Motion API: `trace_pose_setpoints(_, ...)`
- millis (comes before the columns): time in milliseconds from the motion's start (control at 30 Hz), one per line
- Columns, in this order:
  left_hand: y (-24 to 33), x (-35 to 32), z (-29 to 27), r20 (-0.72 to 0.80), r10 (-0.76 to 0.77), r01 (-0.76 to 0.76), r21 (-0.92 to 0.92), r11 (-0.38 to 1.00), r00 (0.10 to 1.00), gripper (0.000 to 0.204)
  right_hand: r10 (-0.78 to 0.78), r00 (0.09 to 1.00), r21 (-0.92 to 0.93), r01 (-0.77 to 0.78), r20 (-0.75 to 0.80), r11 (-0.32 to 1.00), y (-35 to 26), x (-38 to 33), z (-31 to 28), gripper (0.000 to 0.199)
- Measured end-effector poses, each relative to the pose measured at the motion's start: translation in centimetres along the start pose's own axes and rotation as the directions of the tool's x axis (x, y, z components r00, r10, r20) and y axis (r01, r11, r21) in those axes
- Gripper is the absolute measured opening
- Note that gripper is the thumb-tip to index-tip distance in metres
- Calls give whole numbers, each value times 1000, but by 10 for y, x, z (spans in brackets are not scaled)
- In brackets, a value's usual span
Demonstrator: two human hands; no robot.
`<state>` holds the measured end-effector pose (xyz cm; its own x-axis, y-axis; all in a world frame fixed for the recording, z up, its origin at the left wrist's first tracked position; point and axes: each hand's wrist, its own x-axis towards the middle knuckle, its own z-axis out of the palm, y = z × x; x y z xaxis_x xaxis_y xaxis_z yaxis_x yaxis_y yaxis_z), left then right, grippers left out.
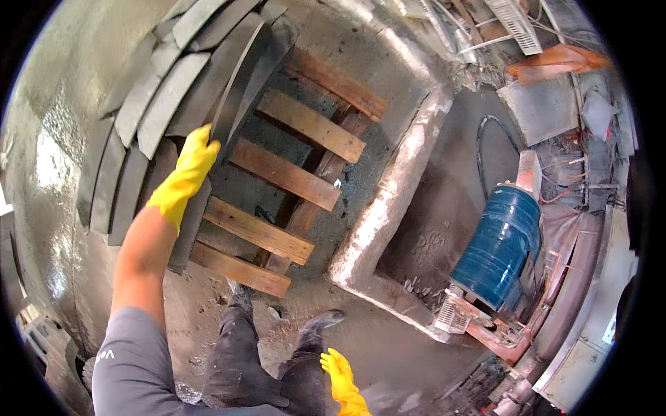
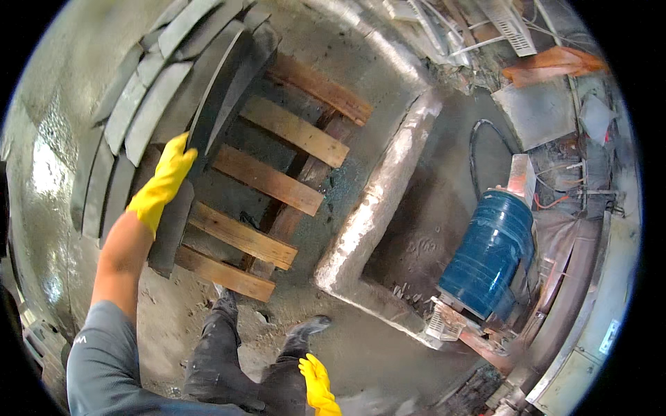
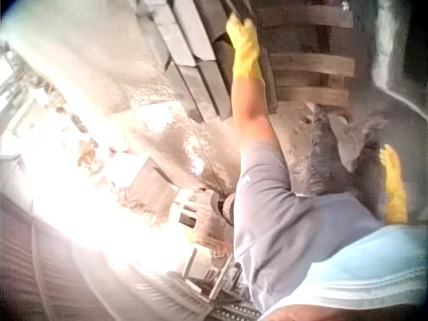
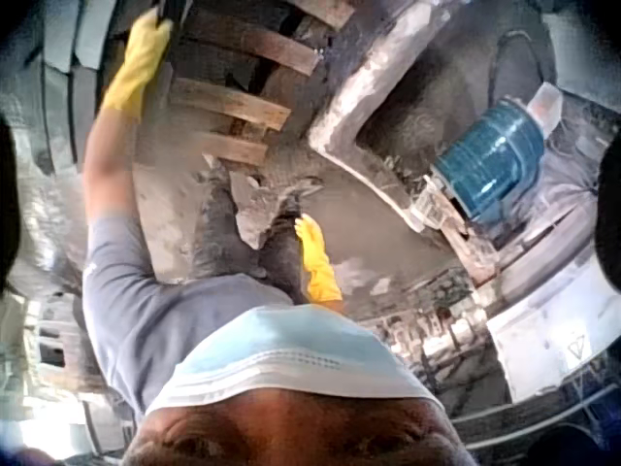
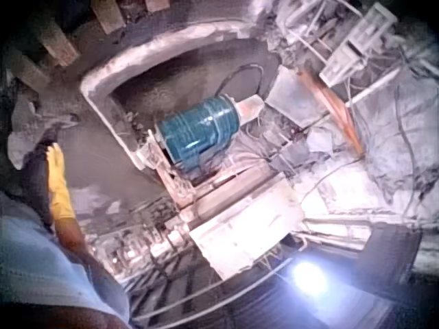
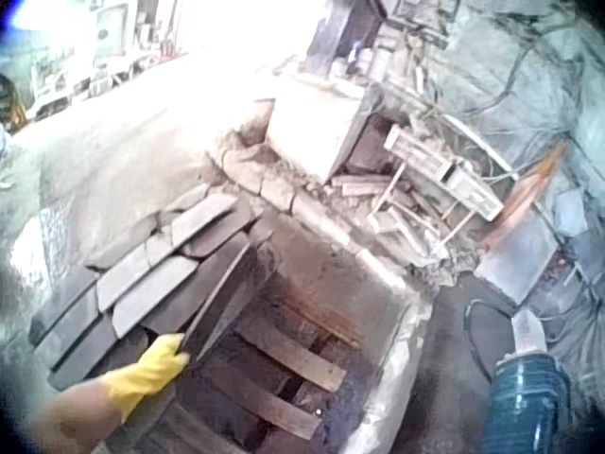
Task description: The person picks up rectangular dark tiles from a wooden pallet and places them onto a blue conveyor belt. They then move to a grinding machine and use a handheld tool to grind the edges of the tiles. The person repeats this process, handling the tiles one by one.
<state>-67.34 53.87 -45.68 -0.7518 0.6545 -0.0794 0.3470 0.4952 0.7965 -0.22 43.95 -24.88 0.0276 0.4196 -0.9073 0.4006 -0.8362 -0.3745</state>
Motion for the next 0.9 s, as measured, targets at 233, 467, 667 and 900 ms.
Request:
trace_pose_setpoints(233,226,-252,-72,354,-442,566,-486,666,824,40,-103,941,-305,206,324,930,-7,49,-70,50)
trace_pose_setpoints(467,393,-451,-44,516,-442,665,-411,624,734,46,-293,782,-188,458,550,869,-143,19,-131,50)
trace_pose_setpoints(667,532,-494,22,626,-324,665,-441,603,709,56,-388,715,492,71,581,868,-206,4,-204,63)
trace_pose_setpoints(900,659,-433,79,883,-88,503,-178,846,461,50,-829,475,951,-232,295,205,-236,48,-284,45)
